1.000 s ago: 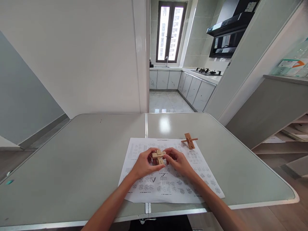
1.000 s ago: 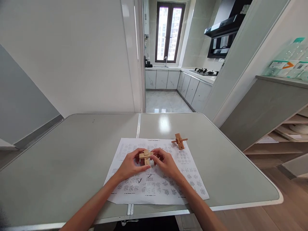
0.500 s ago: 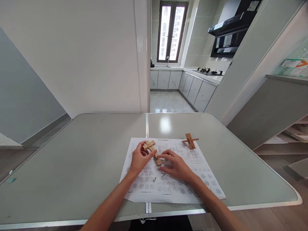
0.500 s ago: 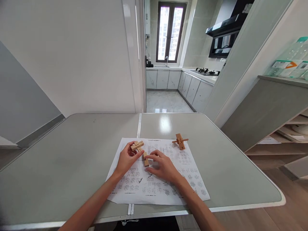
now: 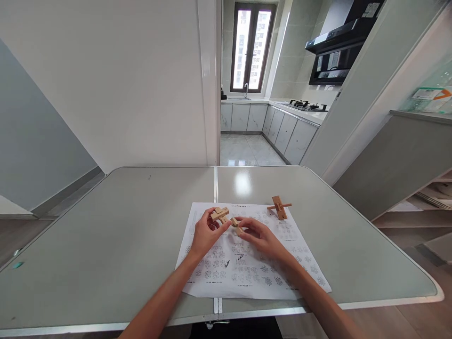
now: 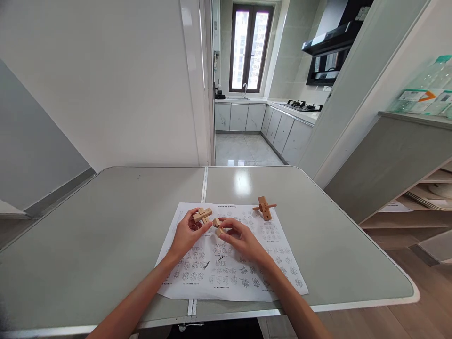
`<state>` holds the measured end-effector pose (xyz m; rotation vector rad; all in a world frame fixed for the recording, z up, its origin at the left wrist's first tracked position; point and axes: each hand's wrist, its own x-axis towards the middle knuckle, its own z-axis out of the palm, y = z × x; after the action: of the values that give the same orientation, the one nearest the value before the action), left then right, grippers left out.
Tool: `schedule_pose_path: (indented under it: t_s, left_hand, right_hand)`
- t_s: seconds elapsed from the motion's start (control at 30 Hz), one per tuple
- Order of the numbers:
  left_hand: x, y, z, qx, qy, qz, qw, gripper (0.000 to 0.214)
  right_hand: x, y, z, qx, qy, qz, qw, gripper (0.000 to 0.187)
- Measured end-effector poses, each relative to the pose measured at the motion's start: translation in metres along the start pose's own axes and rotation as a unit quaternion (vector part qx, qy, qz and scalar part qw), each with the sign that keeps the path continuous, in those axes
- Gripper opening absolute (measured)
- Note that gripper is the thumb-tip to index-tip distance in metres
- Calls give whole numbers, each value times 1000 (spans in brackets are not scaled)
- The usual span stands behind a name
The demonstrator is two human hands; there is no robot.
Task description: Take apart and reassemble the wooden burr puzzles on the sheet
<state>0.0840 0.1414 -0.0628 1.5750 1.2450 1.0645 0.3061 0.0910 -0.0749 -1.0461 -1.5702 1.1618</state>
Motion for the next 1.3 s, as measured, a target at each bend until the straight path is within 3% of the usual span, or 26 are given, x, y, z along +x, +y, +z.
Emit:
schedule_pose_path:
  t_s: [0.13,0.3,0.47,0.57,0.77,1.1,1.3]
  left_hand:
    - [-1,2,0,6,-4,3,1000,61]
    - [-4,4,1,9,-22,26,999,60]
    - [-7,5,2,28,-54,53,997,63]
    - [-8,4,2,33,-61,61,996,65]
    - [-8,2,3,40,-57,57,996,66]
    - [-8,4,4,55,-62,70,994,62]
    - [-11,2,5,73,-82,96,989,62]
  right_hand:
    - [0,-3,-5,139,19,51,989,36]
    - [0,3,-9,237,31,79,968,61]
    - [-1,2,-14,298,47,86,949,53]
    - [-2,-2,-13,291,46,85,952,51]
    - [-1,-1,-6,219,61,77,971,67]
    - [2,5,-2,169,112,53,978,45]
    - [0,5,-1,145,77,50,985,38]
